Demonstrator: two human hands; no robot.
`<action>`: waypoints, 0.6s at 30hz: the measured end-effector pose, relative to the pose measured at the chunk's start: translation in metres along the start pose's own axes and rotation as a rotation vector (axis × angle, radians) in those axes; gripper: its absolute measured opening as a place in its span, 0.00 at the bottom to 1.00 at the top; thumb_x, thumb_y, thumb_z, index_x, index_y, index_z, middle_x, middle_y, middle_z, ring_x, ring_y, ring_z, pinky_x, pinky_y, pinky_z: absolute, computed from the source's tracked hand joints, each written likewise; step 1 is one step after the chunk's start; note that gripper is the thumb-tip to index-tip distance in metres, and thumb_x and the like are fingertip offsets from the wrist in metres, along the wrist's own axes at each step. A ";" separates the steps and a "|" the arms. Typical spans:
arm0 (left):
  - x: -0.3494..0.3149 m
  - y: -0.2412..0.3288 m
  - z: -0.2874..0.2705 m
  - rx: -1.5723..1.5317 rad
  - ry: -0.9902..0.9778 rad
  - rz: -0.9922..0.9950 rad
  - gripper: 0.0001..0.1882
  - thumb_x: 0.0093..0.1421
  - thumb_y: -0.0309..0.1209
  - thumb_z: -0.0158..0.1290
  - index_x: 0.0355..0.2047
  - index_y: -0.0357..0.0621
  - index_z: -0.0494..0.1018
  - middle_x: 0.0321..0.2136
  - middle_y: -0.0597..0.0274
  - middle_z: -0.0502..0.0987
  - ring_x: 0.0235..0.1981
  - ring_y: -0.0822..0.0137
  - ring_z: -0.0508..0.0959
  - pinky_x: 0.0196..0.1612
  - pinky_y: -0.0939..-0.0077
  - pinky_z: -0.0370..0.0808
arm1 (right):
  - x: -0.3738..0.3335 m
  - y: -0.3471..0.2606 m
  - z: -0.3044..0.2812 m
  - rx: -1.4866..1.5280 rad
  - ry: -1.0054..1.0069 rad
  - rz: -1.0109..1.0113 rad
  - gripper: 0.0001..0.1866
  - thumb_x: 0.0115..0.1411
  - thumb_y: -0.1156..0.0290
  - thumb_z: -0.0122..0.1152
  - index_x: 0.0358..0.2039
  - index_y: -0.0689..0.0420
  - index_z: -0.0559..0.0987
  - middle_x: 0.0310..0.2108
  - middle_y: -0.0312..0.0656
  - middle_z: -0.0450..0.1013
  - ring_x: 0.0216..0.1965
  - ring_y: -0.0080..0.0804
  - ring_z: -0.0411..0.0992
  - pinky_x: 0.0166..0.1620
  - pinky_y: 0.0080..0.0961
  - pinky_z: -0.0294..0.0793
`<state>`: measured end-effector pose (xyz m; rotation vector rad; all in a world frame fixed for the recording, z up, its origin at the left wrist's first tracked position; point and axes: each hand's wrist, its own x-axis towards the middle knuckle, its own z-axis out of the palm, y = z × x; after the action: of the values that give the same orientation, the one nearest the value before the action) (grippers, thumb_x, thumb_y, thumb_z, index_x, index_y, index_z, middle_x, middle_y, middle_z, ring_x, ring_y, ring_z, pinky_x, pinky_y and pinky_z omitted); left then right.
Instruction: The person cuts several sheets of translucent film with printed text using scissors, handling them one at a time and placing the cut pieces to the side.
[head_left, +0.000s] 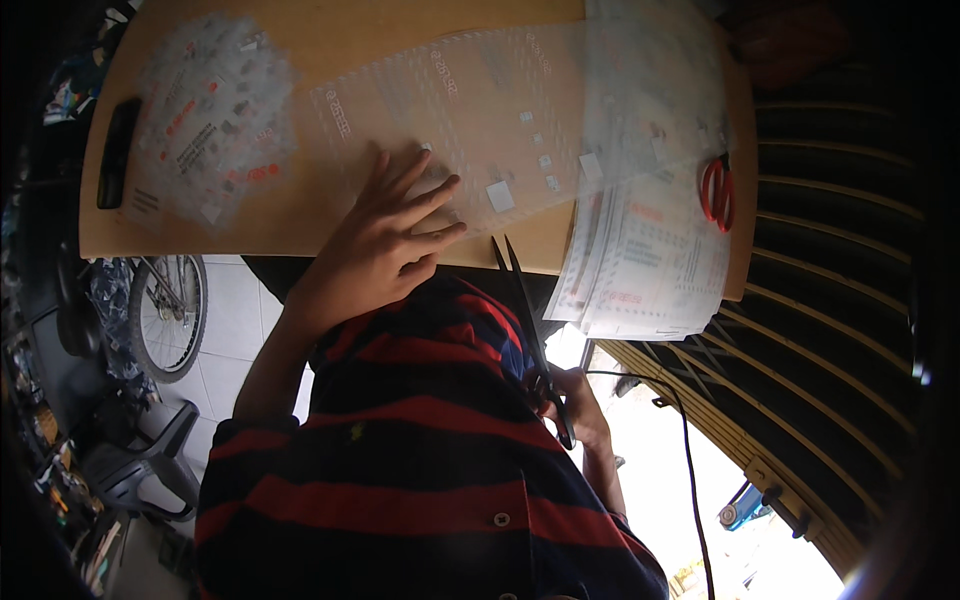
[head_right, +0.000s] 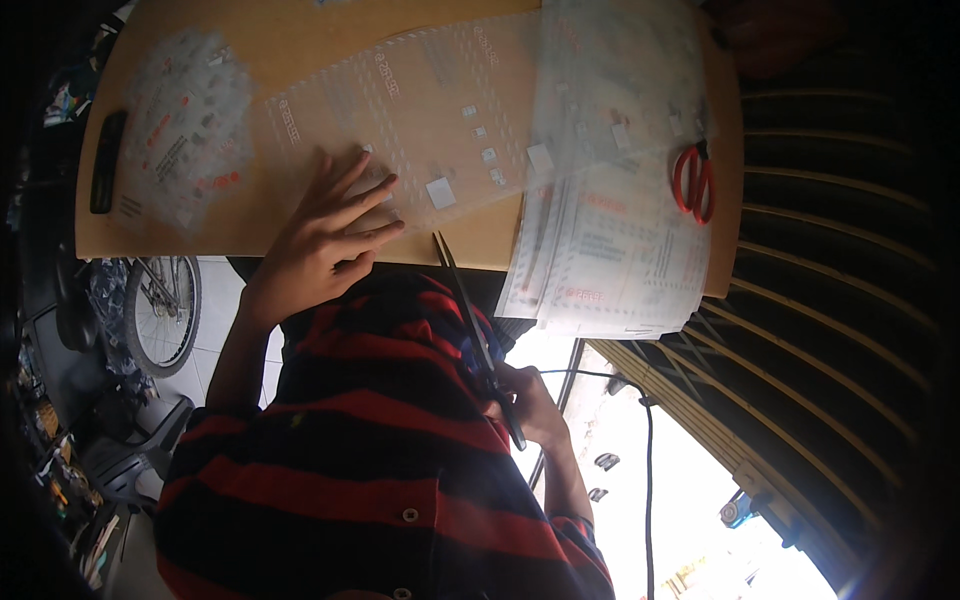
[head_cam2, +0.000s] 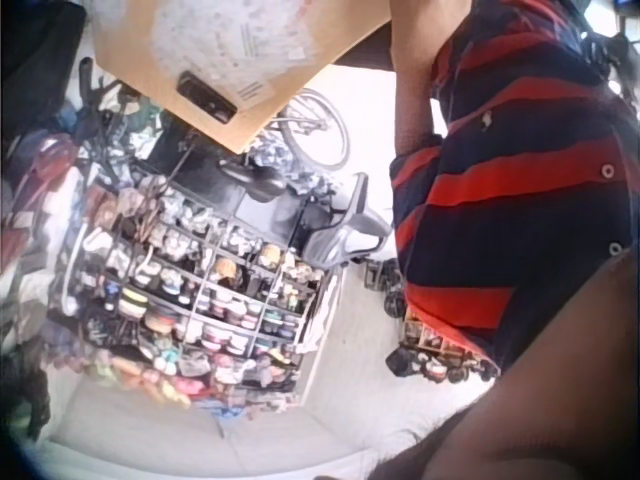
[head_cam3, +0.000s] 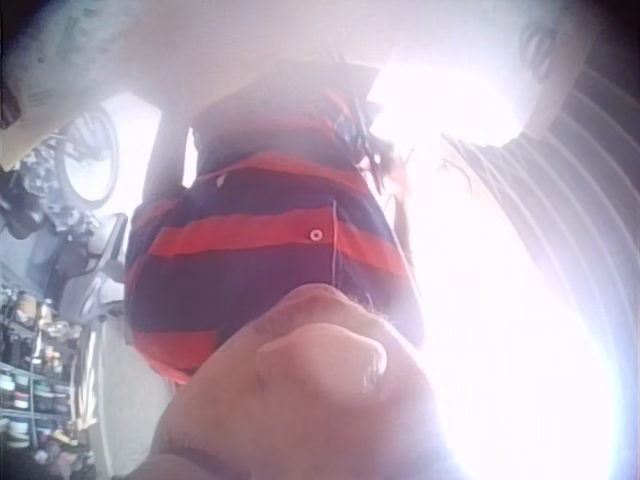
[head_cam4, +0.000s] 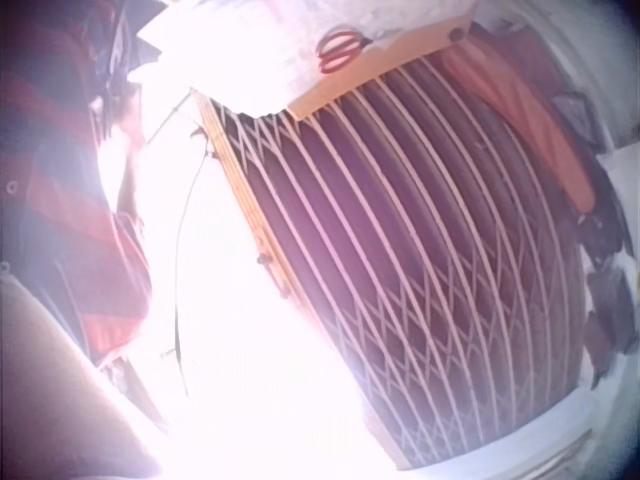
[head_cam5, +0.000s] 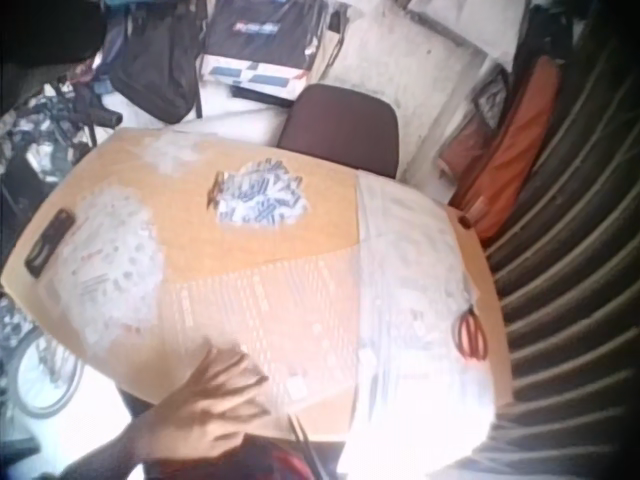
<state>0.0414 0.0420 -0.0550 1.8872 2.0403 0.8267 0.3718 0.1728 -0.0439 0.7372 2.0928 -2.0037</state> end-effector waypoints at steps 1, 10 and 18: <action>0.000 0.005 -0.001 0.006 -0.019 0.004 0.22 0.51 0.23 0.63 0.48 0.52 0.83 0.64 0.61 0.70 0.72 0.44 0.56 0.72 0.33 0.50 | 0.002 0.002 0.000 -0.006 0.003 -0.012 0.39 0.57 0.35 0.66 0.40 0.66 0.79 0.20 0.38 0.73 0.22 0.24 0.71 0.30 0.28 0.74; -0.008 0.006 0.016 -0.122 0.024 0.038 0.28 0.48 0.18 0.62 0.51 0.50 0.81 0.61 0.63 0.73 0.71 0.47 0.60 0.72 0.38 0.55 | 0.018 0.011 0.000 -0.010 -0.020 -0.080 0.30 0.59 0.44 0.69 0.34 0.65 0.77 0.15 0.40 0.70 0.17 0.25 0.68 0.23 0.27 0.67; -0.010 -0.001 0.014 -0.176 0.016 0.033 0.32 0.46 0.15 0.60 0.53 0.53 0.80 0.60 0.64 0.73 0.70 0.47 0.60 0.73 0.38 0.54 | 0.021 -0.007 -0.001 -0.011 0.033 0.038 0.31 0.57 0.42 0.69 0.32 0.63 0.77 0.14 0.37 0.69 0.17 0.23 0.69 0.22 0.25 0.66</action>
<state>0.0497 0.0356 -0.0685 1.8274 1.8818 0.9980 0.3510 0.1784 -0.0470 0.8077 2.0898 -1.9724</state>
